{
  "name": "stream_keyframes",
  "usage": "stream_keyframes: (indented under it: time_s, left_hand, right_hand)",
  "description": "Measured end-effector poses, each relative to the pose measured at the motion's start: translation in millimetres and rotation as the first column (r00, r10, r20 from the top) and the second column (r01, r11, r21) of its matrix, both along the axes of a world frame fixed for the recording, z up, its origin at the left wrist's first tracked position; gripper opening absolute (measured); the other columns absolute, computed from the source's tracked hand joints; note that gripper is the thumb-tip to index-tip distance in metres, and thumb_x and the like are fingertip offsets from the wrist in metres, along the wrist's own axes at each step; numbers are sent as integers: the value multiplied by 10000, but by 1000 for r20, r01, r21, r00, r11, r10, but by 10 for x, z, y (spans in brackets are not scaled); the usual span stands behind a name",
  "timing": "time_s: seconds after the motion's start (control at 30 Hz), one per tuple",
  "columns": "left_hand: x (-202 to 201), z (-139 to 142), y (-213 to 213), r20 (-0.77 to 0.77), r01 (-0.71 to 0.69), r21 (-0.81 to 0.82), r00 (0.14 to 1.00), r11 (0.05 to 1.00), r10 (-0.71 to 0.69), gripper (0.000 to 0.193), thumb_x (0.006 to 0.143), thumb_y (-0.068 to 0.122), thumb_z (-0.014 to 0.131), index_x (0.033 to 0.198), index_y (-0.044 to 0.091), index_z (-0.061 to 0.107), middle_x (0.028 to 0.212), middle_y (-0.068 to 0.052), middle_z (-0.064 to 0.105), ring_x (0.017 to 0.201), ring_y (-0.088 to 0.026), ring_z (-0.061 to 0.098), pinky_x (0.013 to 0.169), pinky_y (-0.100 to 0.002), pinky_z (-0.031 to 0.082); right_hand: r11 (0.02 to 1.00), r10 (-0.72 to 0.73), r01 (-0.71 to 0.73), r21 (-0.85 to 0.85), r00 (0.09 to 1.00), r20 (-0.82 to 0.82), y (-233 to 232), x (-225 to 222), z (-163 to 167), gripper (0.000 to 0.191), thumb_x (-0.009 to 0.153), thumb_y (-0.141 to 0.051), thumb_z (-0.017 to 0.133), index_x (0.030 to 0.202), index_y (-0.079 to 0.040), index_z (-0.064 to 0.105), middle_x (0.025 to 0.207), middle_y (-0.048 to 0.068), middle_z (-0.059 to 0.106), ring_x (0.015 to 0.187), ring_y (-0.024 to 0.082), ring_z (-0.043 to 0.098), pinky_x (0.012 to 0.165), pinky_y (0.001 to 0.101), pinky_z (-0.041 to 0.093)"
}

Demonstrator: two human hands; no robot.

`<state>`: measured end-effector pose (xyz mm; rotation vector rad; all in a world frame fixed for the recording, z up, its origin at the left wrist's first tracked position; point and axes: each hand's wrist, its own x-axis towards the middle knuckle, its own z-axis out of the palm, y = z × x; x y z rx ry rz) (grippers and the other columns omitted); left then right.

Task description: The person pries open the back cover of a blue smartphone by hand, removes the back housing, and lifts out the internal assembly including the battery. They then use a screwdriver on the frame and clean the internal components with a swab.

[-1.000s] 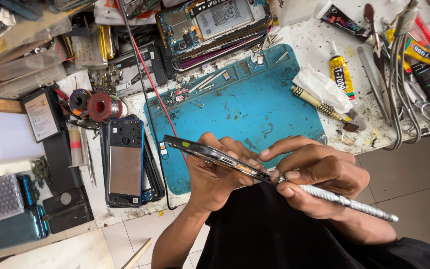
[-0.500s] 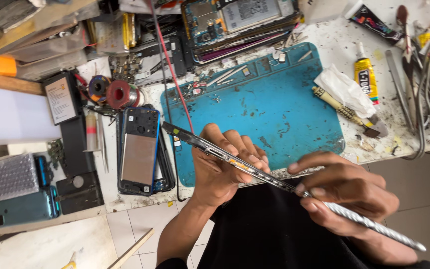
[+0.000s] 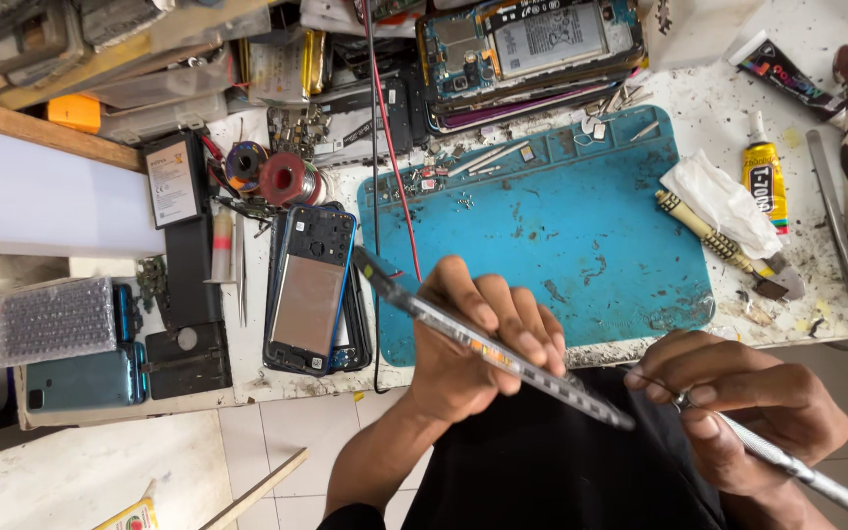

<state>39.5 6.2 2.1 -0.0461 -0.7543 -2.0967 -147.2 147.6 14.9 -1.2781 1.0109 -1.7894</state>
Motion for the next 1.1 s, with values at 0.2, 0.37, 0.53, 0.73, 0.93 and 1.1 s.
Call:
stream_keyframes:
  time_s: [0.2, 0.37, 0.53, 0.73, 0.93, 1.1]
  left_hand:
    - [31, 95, 67, -49, 100, 14, 994, 995, -99, 382, 849, 86, 861, 1098, 119, 573, 945, -80, 753, 863, -237, 769, 787, -400, 639]
    - [81, 157, 35, -8, 127, -26, 992, 992, -127, 377, 872, 62, 857, 1129, 122, 587, 949, -89, 745, 907, -250, 763, 846, -411, 633]
    - [44, 103, -50, 120, -53, -209, 990, 977, 80, 320, 931, 12, 829, 1124, 96, 588, 1055, -125, 727, 990, -221, 740, 895, -429, 636]
    - [90, 37, 14, 271, -159, -525, 900, 836, 341, 248, 989, 144, 756, 1143, 55, 584, 1156, -167, 729, 1074, -267, 733, 996, -404, 595]
    - [116, -18, 123, 286, -168, -688, 831, 706, 477, 257, 970, 128, 792, 1131, 56, 605, 1121, -139, 755, 1051, -268, 767, 977, -385, 618]
    - [114, -38, 139, 257, -171, -722, 833, 670, 490, 214, 981, 92, 764, 1117, 40, 607, 1110, -149, 750, 1085, -289, 765, 955, -407, 629]
  right_hand:
    - [990, -49, 59, -125, 995, 86, -95, 64, -233, 151, 922, -14, 692, 1030, 6, 589, 823, 137, 683, 743, 235, 684, 686, 443, 593]
    - [990, -116, 124, -74, 988, 104, -77, 38, -350, 160, 864, 57, 750, 985, 32, 649, 814, 138, 678, 725, 239, 638, 615, 384, 576]
    - [975, -221, 221, -24, 975, -21, -29, -17, -337, 144, 985, -37, 752, 1058, 39, 654, 886, 137, 635, 748, 233, 645, 680, 343, 544]
    - [975, -146, 192, -110, 931, 335, -151, -37, -294, 237, 931, -209, 776, 966, 14, 704, 775, 127, 659, 650, 251, 617, 577, 390, 534]
    - [989, -100, 128, -76, 947, 306, 4, 137, -63, 220, 995, -296, 771, 1053, -111, 667, 789, 75, 714, 787, 285, 728, 770, 489, 606]
    - [998, -21, 36, -42, 951, 307, 21, 199, 37, 233, 1013, -330, 763, 1004, -110, 688, 785, 76, 743, 852, 318, 773, 850, 547, 608]
